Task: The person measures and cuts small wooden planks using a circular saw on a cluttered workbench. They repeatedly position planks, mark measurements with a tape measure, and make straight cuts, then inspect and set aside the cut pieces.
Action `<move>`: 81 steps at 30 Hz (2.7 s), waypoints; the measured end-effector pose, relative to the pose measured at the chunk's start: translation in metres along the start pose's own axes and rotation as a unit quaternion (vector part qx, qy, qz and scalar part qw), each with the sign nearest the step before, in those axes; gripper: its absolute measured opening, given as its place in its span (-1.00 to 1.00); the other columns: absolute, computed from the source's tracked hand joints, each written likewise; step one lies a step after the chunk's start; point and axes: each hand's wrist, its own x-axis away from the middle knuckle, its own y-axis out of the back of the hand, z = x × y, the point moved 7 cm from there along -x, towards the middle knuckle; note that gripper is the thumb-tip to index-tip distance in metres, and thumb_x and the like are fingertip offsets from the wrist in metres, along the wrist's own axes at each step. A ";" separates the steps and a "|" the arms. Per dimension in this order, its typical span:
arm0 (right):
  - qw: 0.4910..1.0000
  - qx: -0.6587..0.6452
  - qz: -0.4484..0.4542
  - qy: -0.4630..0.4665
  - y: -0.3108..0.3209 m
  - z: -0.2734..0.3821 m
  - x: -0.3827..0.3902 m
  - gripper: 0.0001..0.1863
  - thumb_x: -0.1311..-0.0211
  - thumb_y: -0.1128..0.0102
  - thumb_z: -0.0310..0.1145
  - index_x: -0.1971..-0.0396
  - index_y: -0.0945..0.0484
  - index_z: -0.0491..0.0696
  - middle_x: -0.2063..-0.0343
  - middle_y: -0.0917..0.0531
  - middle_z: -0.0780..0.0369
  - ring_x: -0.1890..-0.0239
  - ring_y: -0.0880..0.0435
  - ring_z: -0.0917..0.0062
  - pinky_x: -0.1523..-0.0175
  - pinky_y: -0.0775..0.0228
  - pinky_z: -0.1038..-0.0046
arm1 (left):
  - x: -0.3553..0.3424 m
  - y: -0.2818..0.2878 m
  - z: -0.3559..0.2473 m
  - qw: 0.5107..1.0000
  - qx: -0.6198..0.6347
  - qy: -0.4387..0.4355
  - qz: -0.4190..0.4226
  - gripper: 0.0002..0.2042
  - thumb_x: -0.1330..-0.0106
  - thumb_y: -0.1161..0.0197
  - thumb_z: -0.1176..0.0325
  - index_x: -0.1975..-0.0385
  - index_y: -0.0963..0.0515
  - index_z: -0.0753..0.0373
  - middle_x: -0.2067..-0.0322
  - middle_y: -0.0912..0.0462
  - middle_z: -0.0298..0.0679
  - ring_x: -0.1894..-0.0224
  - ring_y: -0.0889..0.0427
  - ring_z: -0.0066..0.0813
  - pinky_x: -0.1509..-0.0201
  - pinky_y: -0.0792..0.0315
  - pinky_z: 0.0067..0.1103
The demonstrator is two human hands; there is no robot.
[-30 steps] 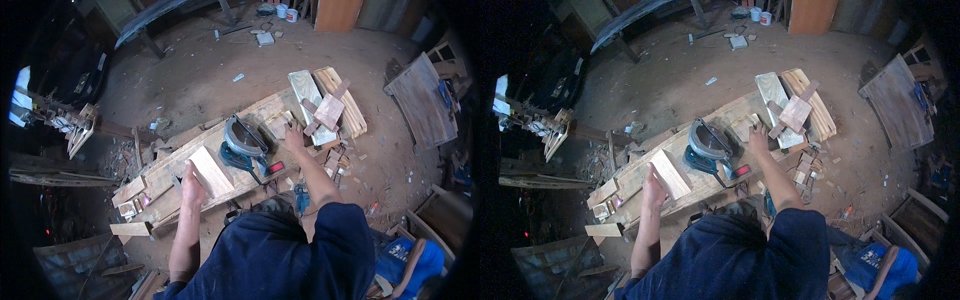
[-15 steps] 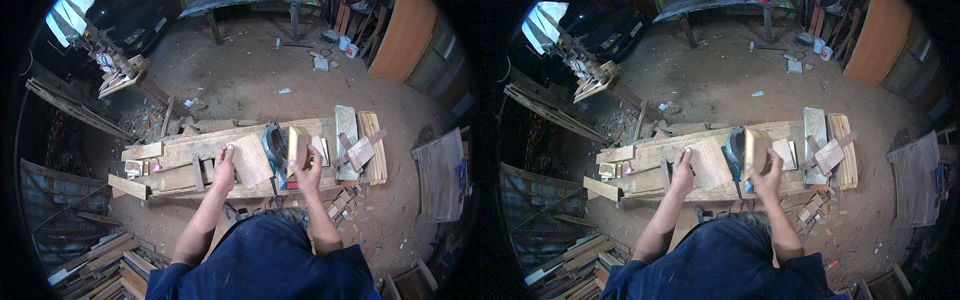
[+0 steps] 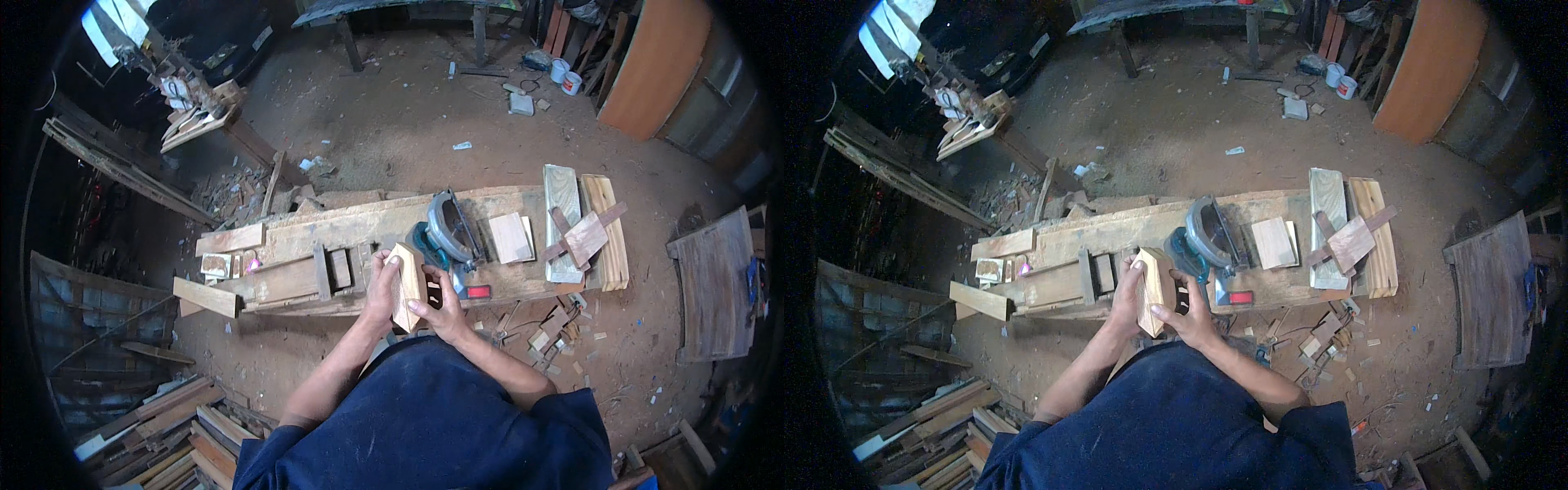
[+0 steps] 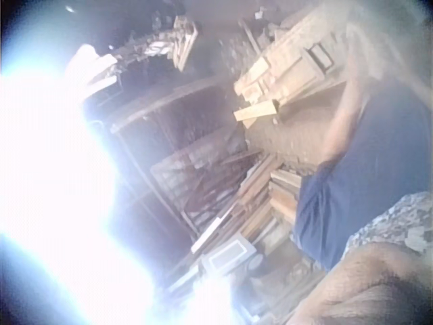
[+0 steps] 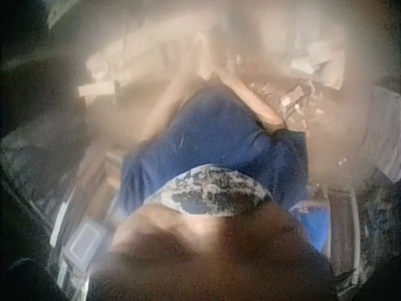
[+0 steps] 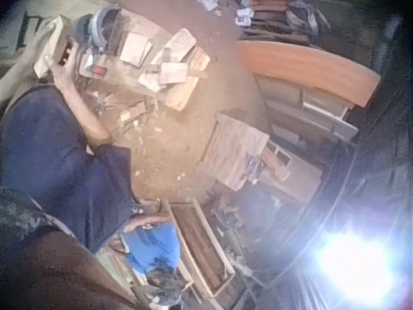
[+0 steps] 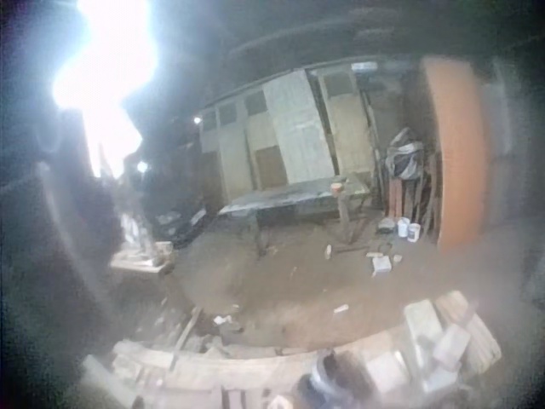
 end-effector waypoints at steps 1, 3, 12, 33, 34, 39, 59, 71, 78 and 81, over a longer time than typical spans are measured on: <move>0.999 -0.030 0.013 -0.021 -0.004 -0.004 0.000 -0.05 -0.10 -0.51 -0.03 -0.36 -0.21 -0.18 -0.18 -0.42 0.05 -0.26 -0.42 0.31 -0.37 -0.28 0.24 | -0.002 0.001 0.000 1.000 0.007 -0.016 -0.001 -0.58 -0.55 -0.09 0.19 -0.32 -0.25 0.12 -0.03 -0.48 -0.18 -0.11 -0.50 -0.39 -0.21 -0.43 -0.47; 0.997 -0.049 0.036 -0.053 -0.010 -0.007 0.003 -0.07 -0.13 -0.48 -0.06 -0.37 -0.20 -0.16 -0.19 -0.42 0.06 -0.25 -0.42 0.33 -0.37 -0.27 0.25 | 0.002 0.002 -0.008 1.000 0.013 -0.013 -0.001 -0.47 -0.52 -0.04 0.20 -0.44 -0.16 0.10 -0.10 -0.45 -0.11 -0.15 -0.48 -0.33 -0.23 -0.44 -0.41; 0.990 -0.092 0.059 -0.092 -0.032 -0.017 -0.008 -0.11 -0.19 -0.45 0.02 -0.33 -0.25 -0.21 -0.19 -0.43 0.00 -0.27 -0.41 0.31 -0.35 -0.29 0.25 | -0.006 0.016 -0.023 0.998 -0.047 0.048 -0.017 -0.41 -0.46 -0.19 0.07 -0.40 -0.32 0.23 -0.08 -0.52 -0.16 -0.07 -0.55 -0.39 -0.14 -0.46 -0.46; 0.978 -0.134 0.160 0.018 -0.025 0.013 -0.017 0.19 0.05 -0.56 -0.19 -0.53 0.03 -0.12 -0.31 -0.31 0.03 -0.36 -0.37 0.23 -0.46 -0.21 0.17 | -0.002 -0.003 -0.060 0.945 -0.216 -0.245 0.007 -0.40 -0.38 -0.31 0.13 -0.31 -0.27 0.25 -0.35 -0.27 0.10 -0.40 -0.29 -0.12 -0.48 -0.15 -0.31; 0.974 -0.144 0.175 0.008 -0.027 0.021 -0.013 0.26 0.09 -0.62 -0.17 -0.54 0.06 -0.12 -0.36 -0.25 0.02 -0.43 -0.30 0.21 -0.50 -0.13 0.15 | 0.005 -0.006 -0.067 0.929 -0.224 -0.294 0.027 -0.41 -0.37 -0.32 0.15 -0.29 -0.28 0.24 -0.39 -0.23 0.13 -0.44 -0.25 -0.08 -0.49 -0.14 -0.26; 0.972 -0.024 0.175 0.156 -0.026 0.042 -0.005 0.30 0.15 -0.68 -0.17 -0.54 0.05 -0.09 -0.38 -0.19 0.01 -0.48 -0.18 0.17 -0.51 -0.09 0.14 | 0.027 -0.024 -0.087 0.911 -0.141 -0.363 0.134 -0.38 -0.32 -0.31 0.00 -0.28 -0.28 0.14 -0.47 -0.04 0.21 -0.50 -0.13 0.02 -0.50 -0.10 -0.10; 0.948 -0.216 0.226 -0.067 -0.034 0.042 -0.007 0.21 0.07 -0.49 0.00 -0.51 0.07 -0.06 -0.37 -0.21 0.10 -0.46 -0.18 0.31 -0.51 -0.01 0.24 | 0.029 -0.039 -0.098 0.877 -0.370 -0.307 -0.028 -0.40 -0.27 -0.38 0.23 -0.24 -0.31 0.31 -0.13 -0.33 0.02 -0.22 -0.35 -0.15 -0.35 -0.25 -0.32; 0.980 -0.128 0.149 -0.023 -0.024 0.019 -0.035 0.33 -0.05 -0.40 0.37 -0.55 0.11 -0.19 -0.48 -0.14 0.00 -0.53 -0.10 0.29 -0.55 0.00 0.21 | -0.023 -0.011 -0.056 1.000 0.013 0.004 -0.009 -0.47 -0.43 -0.16 0.08 -0.30 -0.28 0.18 0.08 -0.49 -0.14 0.06 -0.61 -0.33 0.01 -0.56 -0.36; 0.981 -0.068 0.178 0.032 -0.013 0.033 -0.052 0.15 -0.17 -0.54 0.01 -0.54 -0.01 -0.23 -0.46 -0.23 -0.01 -0.51 -0.19 0.32 -0.56 -0.03 0.25 | -0.055 -0.009 -0.051 0.985 0.118 0.125 0.013 -0.44 -0.38 -0.17 -0.13 -0.11 -0.42 0.25 0.08 -0.56 -0.08 0.06 -0.65 -0.24 -0.02 -0.58 -0.27; 0.981 -0.094 0.167 0.034 -0.009 0.028 -0.057 0.09 -0.17 -0.56 -0.14 -0.53 -0.05 -0.23 -0.46 -0.27 0.04 -0.46 -0.28 0.37 -0.54 -0.09 0.28 | -0.059 -0.015 -0.055 0.983 0.151 0.101 -0.031 -0.52 -0.41 -0.12 -0.11 0.02 -0.53 0.24 0.22 -0.65 -0.11 0.22 -0.70 -0.22 0.08 -0.64 -0.25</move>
